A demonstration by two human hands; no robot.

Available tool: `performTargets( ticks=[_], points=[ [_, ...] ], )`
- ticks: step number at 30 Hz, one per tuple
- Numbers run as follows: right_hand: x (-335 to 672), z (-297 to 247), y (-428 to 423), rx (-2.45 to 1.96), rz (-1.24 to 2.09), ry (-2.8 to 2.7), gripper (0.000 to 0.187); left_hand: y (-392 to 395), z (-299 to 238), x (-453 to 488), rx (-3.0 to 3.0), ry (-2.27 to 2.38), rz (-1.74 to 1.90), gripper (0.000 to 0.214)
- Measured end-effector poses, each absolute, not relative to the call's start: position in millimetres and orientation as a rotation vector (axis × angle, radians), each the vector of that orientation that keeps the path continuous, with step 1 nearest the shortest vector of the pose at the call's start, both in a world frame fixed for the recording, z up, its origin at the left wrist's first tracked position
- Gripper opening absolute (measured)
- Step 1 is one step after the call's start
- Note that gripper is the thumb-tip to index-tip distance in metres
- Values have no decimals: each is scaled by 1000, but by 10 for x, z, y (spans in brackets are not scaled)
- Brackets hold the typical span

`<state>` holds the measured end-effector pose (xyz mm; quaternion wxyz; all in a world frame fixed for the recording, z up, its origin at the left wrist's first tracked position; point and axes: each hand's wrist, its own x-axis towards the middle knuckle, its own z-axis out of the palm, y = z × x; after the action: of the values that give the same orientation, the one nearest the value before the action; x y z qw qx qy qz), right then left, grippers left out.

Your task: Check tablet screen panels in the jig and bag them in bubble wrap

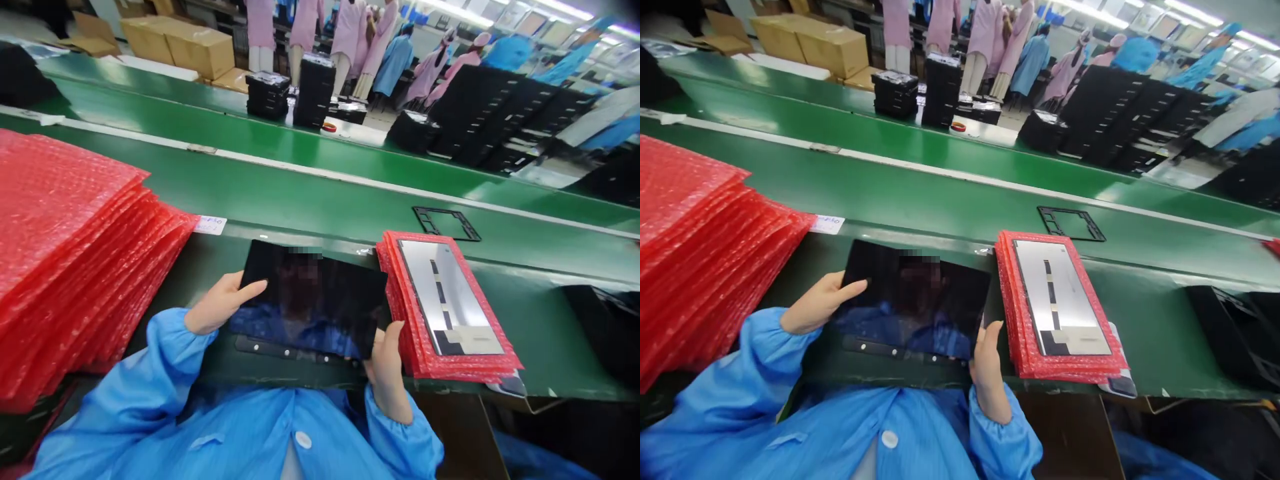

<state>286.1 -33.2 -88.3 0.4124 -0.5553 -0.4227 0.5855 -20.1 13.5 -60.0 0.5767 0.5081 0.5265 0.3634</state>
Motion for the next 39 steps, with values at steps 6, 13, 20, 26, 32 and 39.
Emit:
performTargets(
  ticks=[6,13,20,26,32,39],
  points=[
    [2847,-994,-318,-1759,733,-1336,79,200,-817,-55,1400,1215,1029,60],
    [2953,-1109,-312,-1813,754,-1376,79,172,-1042,-139,1726,1484,864,58],
    [2979,-1132,-338,-1832,789,-1366,80,195,-1075,-131,1701,1467,850,45],
    [2969,-1146,-350,-1806,813,-1335,81,197,-1105,-135,1701,1485,850,45],
    [2976,-1148,-358,-1806,802,-1354,82,193,-1094,-131,1721,1510,830,47],
    [2991,-1110,-360,-1938,681,-1468,83,74,-1043,-37,2014,1740,599,57]
  ],
)
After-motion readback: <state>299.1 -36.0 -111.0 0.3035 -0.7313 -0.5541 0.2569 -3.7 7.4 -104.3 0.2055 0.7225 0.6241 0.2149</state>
